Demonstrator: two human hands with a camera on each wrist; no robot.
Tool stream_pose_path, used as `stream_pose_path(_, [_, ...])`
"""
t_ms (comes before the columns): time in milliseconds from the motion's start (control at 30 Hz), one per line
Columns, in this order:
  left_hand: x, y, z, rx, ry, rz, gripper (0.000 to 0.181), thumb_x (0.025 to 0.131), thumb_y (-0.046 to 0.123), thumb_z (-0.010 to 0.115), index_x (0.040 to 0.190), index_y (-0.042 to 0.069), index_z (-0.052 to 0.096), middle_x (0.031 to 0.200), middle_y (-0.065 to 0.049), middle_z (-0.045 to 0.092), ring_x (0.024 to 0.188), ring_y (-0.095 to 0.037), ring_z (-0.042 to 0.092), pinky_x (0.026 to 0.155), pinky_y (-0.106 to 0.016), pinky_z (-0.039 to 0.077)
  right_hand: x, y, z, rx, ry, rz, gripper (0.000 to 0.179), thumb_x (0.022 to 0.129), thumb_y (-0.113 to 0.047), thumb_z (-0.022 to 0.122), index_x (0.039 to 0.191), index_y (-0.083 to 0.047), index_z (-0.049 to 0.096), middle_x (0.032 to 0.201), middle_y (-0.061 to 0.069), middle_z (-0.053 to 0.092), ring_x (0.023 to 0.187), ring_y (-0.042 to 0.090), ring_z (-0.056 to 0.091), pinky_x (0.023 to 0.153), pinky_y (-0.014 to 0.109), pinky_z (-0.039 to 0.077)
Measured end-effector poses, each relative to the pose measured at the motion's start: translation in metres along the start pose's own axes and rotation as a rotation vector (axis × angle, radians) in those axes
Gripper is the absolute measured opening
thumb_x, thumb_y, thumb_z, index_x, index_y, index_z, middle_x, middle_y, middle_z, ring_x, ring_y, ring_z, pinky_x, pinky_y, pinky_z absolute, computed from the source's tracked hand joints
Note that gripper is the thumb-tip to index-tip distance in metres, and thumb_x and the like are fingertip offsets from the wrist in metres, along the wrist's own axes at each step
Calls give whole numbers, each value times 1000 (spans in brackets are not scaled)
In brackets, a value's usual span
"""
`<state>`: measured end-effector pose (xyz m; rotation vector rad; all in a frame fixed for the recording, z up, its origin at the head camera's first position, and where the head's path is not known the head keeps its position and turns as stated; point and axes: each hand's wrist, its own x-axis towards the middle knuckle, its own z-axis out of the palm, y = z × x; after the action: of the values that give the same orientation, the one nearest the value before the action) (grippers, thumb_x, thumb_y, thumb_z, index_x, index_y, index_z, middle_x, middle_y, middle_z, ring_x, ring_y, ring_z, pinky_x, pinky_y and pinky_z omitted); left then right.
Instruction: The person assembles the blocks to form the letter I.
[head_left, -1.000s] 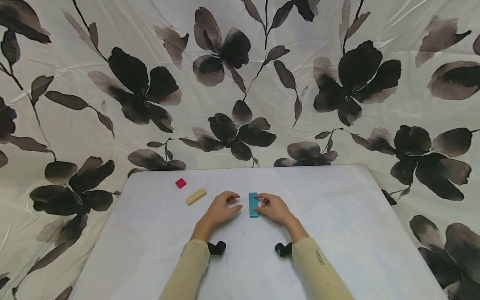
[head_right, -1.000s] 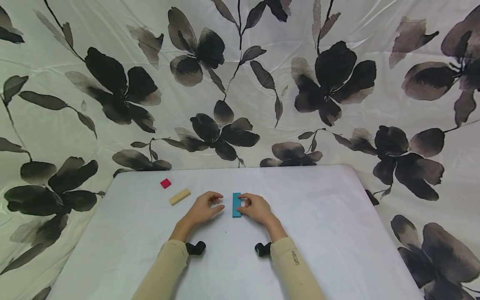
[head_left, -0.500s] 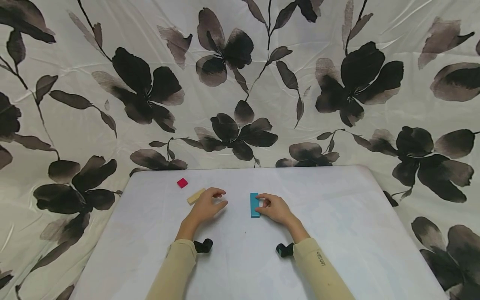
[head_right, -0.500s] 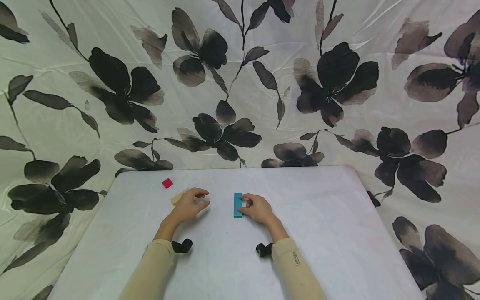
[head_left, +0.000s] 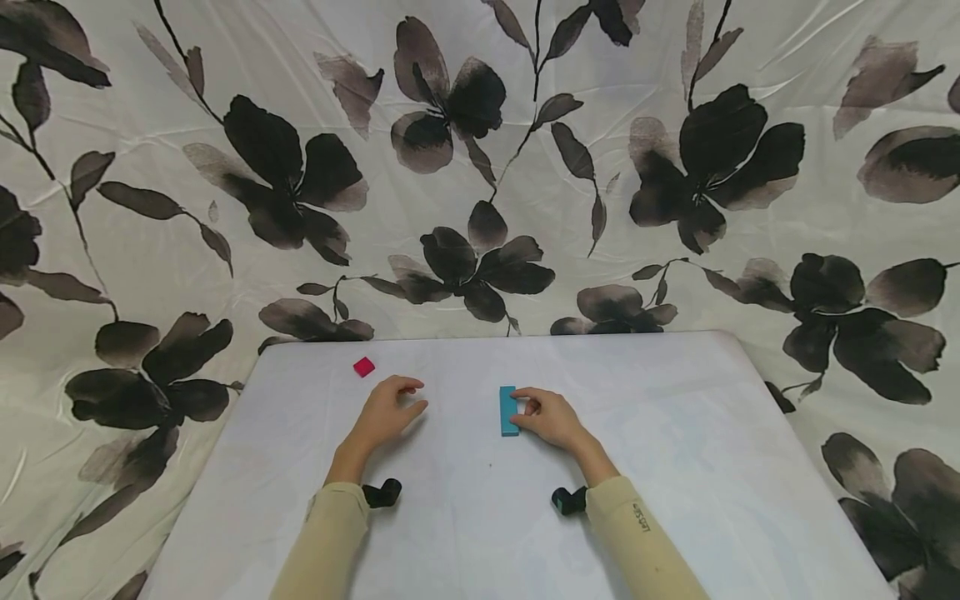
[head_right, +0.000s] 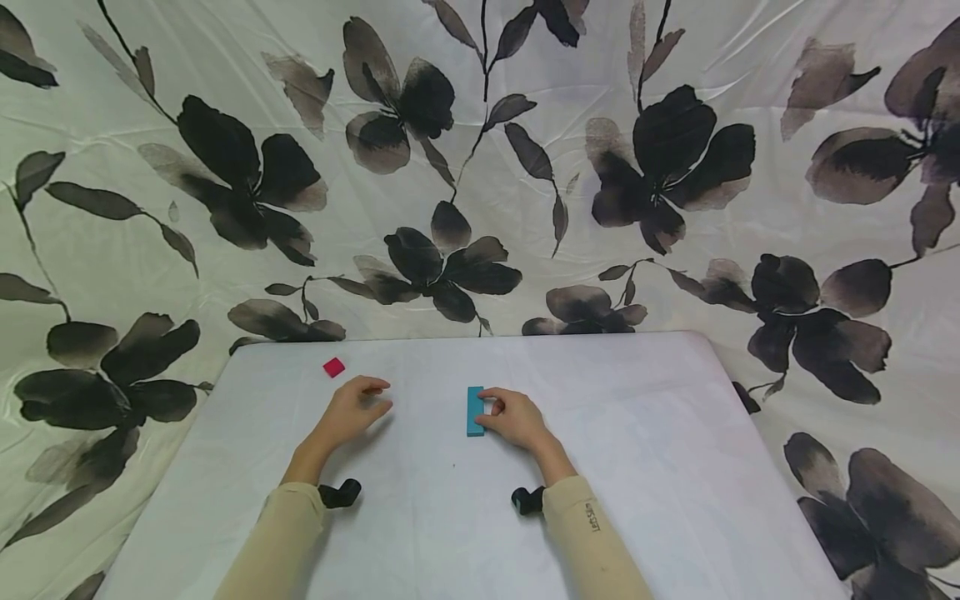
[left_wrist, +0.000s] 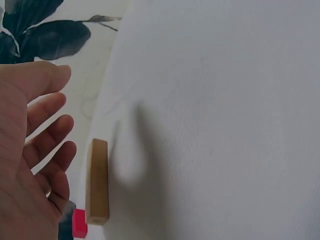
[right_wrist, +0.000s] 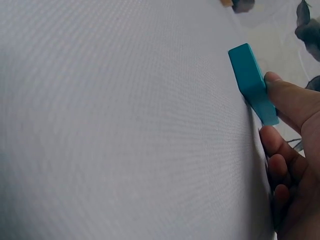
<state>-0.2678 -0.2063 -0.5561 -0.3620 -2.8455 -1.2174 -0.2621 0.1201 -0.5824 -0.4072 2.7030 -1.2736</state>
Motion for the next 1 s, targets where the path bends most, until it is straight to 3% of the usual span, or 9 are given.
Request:
stream_pose_path(233, [-3, -12, -11, 17, 75, 43, 33, 83, 14, 77, 112, 0, 68, 109, -15, 64, 104, -31, 60, 92, -48, 43, -1, 0, 0, -1, -3, 2, 42, 85, -30, 76, 125, -19, 65, 76, -5, 57, 64, 13, 50, 62, 30, 40])
stream_pose_path(367, [-5, -18, -16, 61, 108, 11, 35, 83, 18, 76, 113, 3, 68, 113, -14, 64, 108, -34, 54, 92, -51, 39, -2, -1, 0, 5, -5, 4, 42, 85, -30, 76, 124, -19, 65, 76, -5, 57, 64, 13, 50, 62, 31, 40])
stream_pose_path(633, [-7, -31, -24, 104, 118, -44, 36, 82, 18, 76, 115, 4, 68, 122, -19, 58, 113, -40, 50, 89, -54, 39, -1, -1, 1, 5, 2, 11, 42, 85, -28, 76, 125, -19, 65, 76, -5, 57, 65, 14, 50, 63, 32, 40])
stream_pose_path(800, [-9, -36, -25, 106, 107, -66, 39, 83, 18, 75, 118, 3, 66, 127, -21, 53, 117, -42, 46, 94, -57, 34, 0, 0, 1, 2, 5, 9, 42, 85, -29, 77, 124, -19, 66, 76, -5, 57, 66, 14, 50, 63, 31, 41])
stream_pose_path(1000, [-9, -41, -24, 87, 72, -89, 46, 85, 19, 73, 125, 2, 60, 126, -21, 53, 109, -37, 51, 93, -53, 39, -1, -1, 1, 7, 10, 6, 42, 84, -29, 77, 123, -19, 66, 75, -5, 57, 65, 14, 50, 62, 31, 40])
